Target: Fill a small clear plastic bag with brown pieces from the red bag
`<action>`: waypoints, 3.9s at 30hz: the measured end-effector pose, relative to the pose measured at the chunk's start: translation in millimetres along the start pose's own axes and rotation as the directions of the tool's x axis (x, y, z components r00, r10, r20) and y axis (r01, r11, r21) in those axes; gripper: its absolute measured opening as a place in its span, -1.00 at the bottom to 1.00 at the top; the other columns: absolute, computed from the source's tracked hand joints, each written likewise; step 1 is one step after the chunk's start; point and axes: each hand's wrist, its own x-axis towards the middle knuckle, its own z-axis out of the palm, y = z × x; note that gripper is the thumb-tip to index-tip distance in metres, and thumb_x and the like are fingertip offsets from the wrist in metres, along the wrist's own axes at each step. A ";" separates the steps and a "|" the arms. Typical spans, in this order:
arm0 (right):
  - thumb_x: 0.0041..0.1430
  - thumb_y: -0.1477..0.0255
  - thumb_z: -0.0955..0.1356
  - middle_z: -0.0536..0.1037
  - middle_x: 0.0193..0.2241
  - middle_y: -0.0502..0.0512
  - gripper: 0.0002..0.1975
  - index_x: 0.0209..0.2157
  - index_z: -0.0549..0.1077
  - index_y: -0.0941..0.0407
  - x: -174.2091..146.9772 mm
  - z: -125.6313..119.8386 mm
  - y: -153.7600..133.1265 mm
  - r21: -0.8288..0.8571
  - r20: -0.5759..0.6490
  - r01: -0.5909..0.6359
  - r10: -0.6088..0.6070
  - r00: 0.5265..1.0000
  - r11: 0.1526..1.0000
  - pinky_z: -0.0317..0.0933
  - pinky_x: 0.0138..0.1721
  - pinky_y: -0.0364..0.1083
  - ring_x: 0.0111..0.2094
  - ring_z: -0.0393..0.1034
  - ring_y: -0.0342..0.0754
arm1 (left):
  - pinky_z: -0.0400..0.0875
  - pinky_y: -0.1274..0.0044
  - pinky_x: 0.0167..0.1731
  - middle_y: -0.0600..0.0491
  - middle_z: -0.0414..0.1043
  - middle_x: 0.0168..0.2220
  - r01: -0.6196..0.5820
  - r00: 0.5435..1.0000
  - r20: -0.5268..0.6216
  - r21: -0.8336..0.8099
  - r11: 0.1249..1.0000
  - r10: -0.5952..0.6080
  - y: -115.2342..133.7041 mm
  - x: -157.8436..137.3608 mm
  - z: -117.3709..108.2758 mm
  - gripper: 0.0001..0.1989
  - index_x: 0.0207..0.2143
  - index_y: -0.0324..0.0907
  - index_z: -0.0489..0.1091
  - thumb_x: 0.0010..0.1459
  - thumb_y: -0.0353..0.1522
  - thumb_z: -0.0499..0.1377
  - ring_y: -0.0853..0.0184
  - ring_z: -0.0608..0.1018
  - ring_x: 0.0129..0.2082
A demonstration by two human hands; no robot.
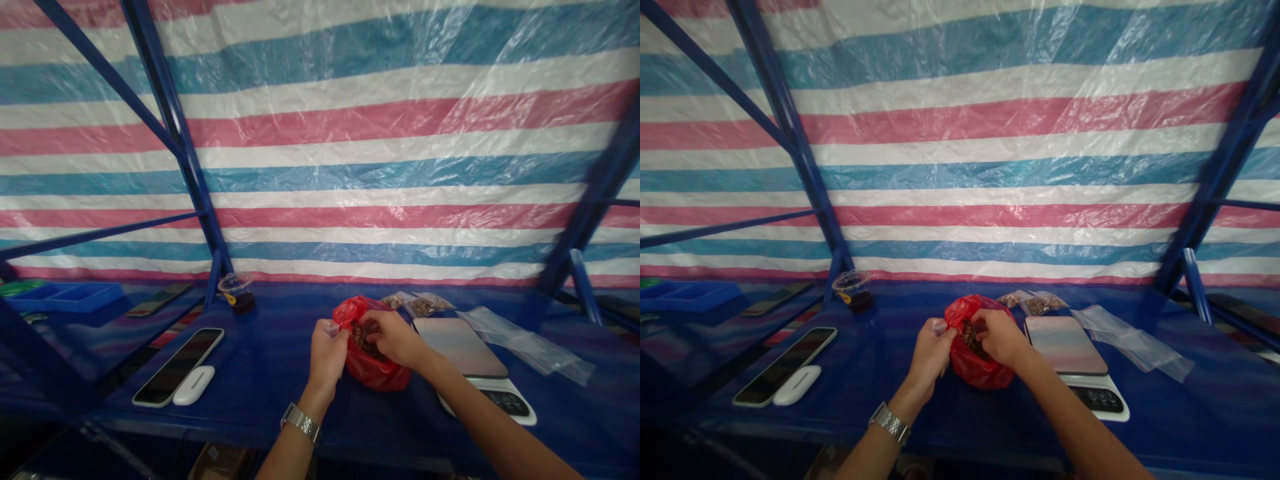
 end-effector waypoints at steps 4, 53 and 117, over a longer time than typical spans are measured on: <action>0.05 0.70 0.35 0.71 -0.21 0.13 -0.66 -0.15 0.57 0.14 2.4 -0.3 6.1 0.175 0.005 -0.008 0.008 1.000 0.984 0.47 -0.09 -0.05 -0.20 0.63 0.00 | 0.38 0.54 -0.36 0.16 0.40 -0.45 -0.124 0.992 -0.020 0.083 0.989 0.127 1.3 0.7 -4.6 -0.89 -0.37 -0.15 0.34 0.13 -0.51 0.21 0.35 0.50 -0.42; 0.08 0.78 0.25 0.50 0.04 0.19 -0.43 0.04 0.58 0.11 -32.4 -40.7 -69.4 -0.389 0.084 0.294 -0.284 0.955 0.873 0.36 0.04 -0.03 -0.06 0.49 0.01 | 0.40 0.27 0.03 -0.07 0.46 -0.18 -0.424 0.898 0.281 0.359 0.831 0.337 22.3 -24.5 -7.6 -0.89 -0.16 -0.13 0.40 0.26 -0.44 0.21 0.05 0.44 -0.02; 0.24 0.68 0.38 0.58 -0.05 0.12 -0.71 -0.08 0.56 0.09 -32.5 -24.8 -40.3 -0.155 -0.072 0.337 -0.351 0.934 0.929 0.31 0.16 0.03 0.01 0.47 0.04 | 0.37 0.42 -0.17 0.03 0.43 -0.18 -0.381 0.914 0.275 0.322 0.867 0.299 -1.0 -25.7 -13.2 -0.95 -0.20 -0.10 0.38 0.32 -0.33 0.16 0.20 0.52 -0.19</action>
